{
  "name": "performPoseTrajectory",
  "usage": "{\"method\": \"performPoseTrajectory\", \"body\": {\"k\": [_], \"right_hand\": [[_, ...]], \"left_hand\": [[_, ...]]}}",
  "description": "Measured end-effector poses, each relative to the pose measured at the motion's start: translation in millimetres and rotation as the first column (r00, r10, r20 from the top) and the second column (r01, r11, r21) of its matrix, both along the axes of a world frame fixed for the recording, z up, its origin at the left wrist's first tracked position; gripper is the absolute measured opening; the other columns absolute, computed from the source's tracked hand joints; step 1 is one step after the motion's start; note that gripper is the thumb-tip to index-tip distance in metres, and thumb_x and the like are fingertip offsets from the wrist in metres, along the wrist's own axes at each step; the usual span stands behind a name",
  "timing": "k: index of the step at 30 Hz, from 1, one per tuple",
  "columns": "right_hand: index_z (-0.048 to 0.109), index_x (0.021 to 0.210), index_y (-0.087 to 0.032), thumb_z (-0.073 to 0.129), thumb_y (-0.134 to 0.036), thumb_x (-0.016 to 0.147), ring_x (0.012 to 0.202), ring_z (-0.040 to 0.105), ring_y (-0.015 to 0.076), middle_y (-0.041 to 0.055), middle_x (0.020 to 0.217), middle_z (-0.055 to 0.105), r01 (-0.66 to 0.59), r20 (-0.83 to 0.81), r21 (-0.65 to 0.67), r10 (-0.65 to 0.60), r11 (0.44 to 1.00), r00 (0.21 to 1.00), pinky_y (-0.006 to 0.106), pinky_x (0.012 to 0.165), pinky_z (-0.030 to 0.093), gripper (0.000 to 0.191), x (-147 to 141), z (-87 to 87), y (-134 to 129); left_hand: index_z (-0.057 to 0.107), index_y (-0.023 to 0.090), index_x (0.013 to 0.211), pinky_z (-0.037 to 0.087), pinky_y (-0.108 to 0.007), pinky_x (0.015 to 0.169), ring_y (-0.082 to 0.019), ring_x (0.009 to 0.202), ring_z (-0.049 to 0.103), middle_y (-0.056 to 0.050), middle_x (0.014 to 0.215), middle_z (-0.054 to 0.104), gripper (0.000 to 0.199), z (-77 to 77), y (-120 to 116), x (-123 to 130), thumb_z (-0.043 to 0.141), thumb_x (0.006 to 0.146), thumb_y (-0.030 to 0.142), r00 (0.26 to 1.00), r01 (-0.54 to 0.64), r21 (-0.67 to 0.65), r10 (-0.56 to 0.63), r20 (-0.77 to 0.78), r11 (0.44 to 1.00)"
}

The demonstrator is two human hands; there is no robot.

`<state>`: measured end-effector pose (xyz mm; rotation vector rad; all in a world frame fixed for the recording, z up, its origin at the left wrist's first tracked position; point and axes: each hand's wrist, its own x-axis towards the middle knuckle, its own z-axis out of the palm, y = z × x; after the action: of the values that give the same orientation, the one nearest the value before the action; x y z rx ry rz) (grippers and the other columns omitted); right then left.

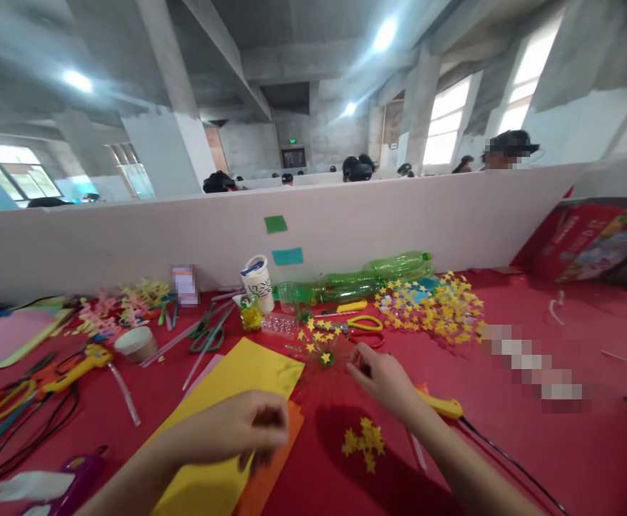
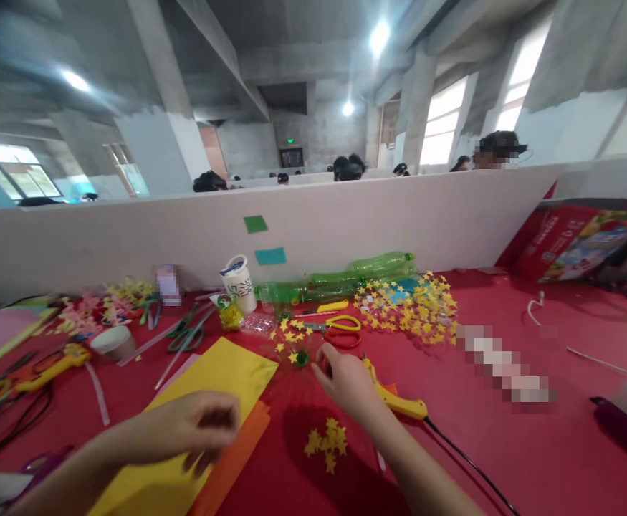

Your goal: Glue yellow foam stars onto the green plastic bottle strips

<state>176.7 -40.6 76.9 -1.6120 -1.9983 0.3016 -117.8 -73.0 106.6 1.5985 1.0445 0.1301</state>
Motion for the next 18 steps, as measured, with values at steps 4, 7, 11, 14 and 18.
{"method": "performPoseTrajectory", "body": {"k": [4, 7, 11, 14, 18], "right_hand": [[0.050, 0.090, -0.019, 0.050, -0.040, 0.082, 0.060, 0.060, 0.0195, 0.0039, 0.064, 0.064, 0.124, 0.152, -0.075, -0.111, 0.990, 0.982, 0.023, 0.048, 0.023, 0.022, -8, -1.5, 0], [0.051, 0.094, -0.019, 0.050, -0.037, 0.083, 0.061, 0.060, 0.0194, 0.0050, 0.067, 0.066, 0.140, 0.171, -0.101, -0.121, 0.985, 0.978, 0.024, 0.049, 0.021, 0.021, -11, -4.4, 1], [0.055, 0.087, -0.020, 0.047, -0.023, 0.084, 0.063, 0.060, 0.0160, 0.0050, 0.073, 0.067, 0.154, 0.172, -0.095, -0.136, 0.984, 0.976, 0.024, 0.051, 0.022, 0.009, -8, -7.7, 6], [0.056, 0.083, -0.019, 0.046, -0.017, 0.083, 0.064, 0.060, 0.0151, 0.0052, 0.073, 0.067, 0.176, 0.173, -0.087, -0.159, 0.981, 0.972, 0.024, 0.052, 0.022, 0.010, -2, -8.6, 13], [0.055, 0.086, -0.018, 0.047, -0.011, 0.080, 0.068, 0.060, 0.0161, 0.0054, 0.075, 0.067, 0.184, 0.163, -0.065, -0.171, 0.981, 0.972, 0.023, 0.054, 0.024, 0.012, 10, -8.7, 21]], "left_hand": [[0.044, 0.020, 0.084, 0.038, -0.023, 0.042, -0.011, 0.044, 0.052, 0.006, 0.064, 0.049, 0.019, -23.2, 62, 29, 0.048, 0.077, 0.036, 0.938, -0.337, 0.227, 0.345, 0.001, 0.914], [0.046, 0.020, 0.084, 0.041, -0.026, 0.052, -0.012, 0.052, 0.051, 0.004, 0.068, 0.048, 0.021, -52.9, 87, 32, 0.047, 0.075, 0.038, 0.876, -0.385, 0.525, 0.480, -0.053, 0.759], [0.054, 0.018, 0.082, 0.043, -0.032, 0.072, -0.017, 0.070, 0.055, -0.003, 0.086, 0.052, 0.023, -72.1, 103, 31, 0.052, 0.069, 0.038, 0.858, -0.335, 0.691, 0.510, -0.057, 0.641], [0.056, 0.017, 0.080, 0.043, -0.033, 0.077, -0.019, 0.077, 0.056, -0.005, 0.088, 0.054, 0.021, -74.4, 105, 37, 0.052, 0.069, 0.034, 0.895, -0.329, 0.661, 0.446, -0.010, 0.675], [0.057, 0.017, 0.079, 0.045, -0.031, 0.071, -0.020, 0.076, 0.057, -0.005, 0.084, 0.059, 0.019, -76.3, 96, 48, 0.050, 0.069, 0.032, 0.909, -0.364, 0.593, 0.412, 0.059, 0.718]]}}
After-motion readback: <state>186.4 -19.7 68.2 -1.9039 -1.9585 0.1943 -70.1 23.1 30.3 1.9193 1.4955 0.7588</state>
